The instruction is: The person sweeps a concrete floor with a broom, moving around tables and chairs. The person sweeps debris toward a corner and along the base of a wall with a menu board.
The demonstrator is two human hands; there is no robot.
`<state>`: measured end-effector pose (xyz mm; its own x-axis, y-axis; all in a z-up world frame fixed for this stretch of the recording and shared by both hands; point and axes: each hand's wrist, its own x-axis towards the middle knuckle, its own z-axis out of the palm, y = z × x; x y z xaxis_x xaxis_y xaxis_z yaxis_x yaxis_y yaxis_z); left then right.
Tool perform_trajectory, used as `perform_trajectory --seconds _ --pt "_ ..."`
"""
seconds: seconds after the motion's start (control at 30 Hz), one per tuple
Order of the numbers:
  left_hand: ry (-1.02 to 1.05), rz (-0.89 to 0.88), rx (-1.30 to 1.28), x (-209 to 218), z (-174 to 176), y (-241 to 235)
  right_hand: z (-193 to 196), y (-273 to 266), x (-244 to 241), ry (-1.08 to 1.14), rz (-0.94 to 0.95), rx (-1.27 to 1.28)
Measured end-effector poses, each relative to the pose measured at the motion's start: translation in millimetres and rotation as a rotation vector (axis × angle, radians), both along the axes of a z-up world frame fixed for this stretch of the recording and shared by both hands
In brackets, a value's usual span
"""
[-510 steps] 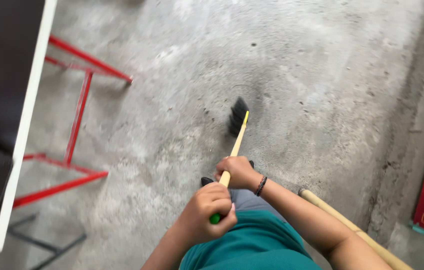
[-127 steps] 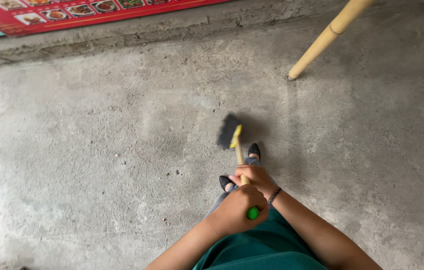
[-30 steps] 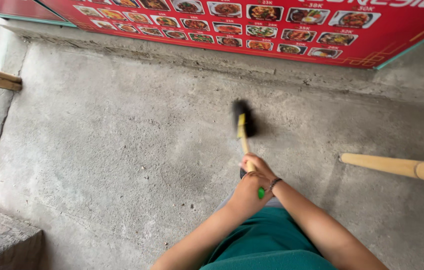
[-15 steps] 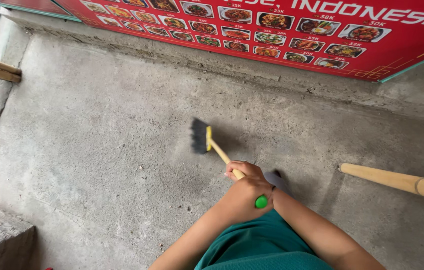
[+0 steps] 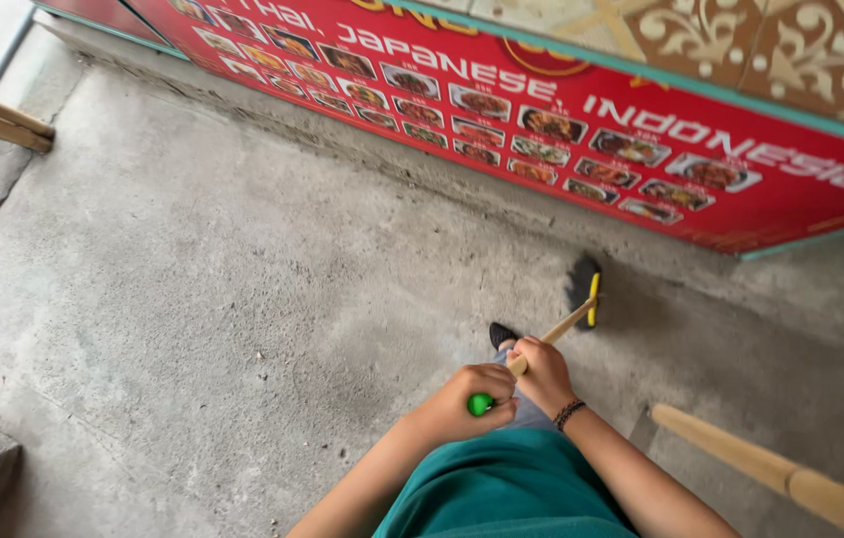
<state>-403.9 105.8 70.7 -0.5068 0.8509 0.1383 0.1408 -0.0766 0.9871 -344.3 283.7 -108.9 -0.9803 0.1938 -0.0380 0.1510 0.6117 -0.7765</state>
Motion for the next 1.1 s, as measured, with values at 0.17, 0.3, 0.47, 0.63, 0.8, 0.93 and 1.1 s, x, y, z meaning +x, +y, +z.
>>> perform_trajectory --seconds 0.17,0.3,0.47,0.63,0.8,0.93,1.1 --pt "0.056 0.18 -0.21 -22.9 -16.2 19.6 -40.6 2.1 -50.0 -0.192 0.159 -0.269" --pt "0.13 0.288 -0.253 -35.1 -34.4 39.5 -41.1 0.1 -81.7 -0.2 0.376 -0.312" --pt "0.172 0.33 -0.466 -11.5 -51.8 75.0 -3.3 6.8 -99.3 -0.288 0.452 -0.36" --pt "0.361 0.218 -0.365 -23.3 -45.8 102.1 43.0 3.8 -101.2 -0.003 0.292 -0.455" --pt "0.354 0.348 -0.104 -40.7 -16.9 96.3 58.1 20.9 -120.4 0.09 0.403 -0.361" --pt "0.286 0.442 -0.125 -38.5 -6.4 75.9 43.5 39.3 -129.6 -0.038 0.53 -0.394" --pt "0.143 0.638 -0.23 -25.9 -18.9 65.9 6.2 50.9 -134.4 -0.235 0.594 -0.179"
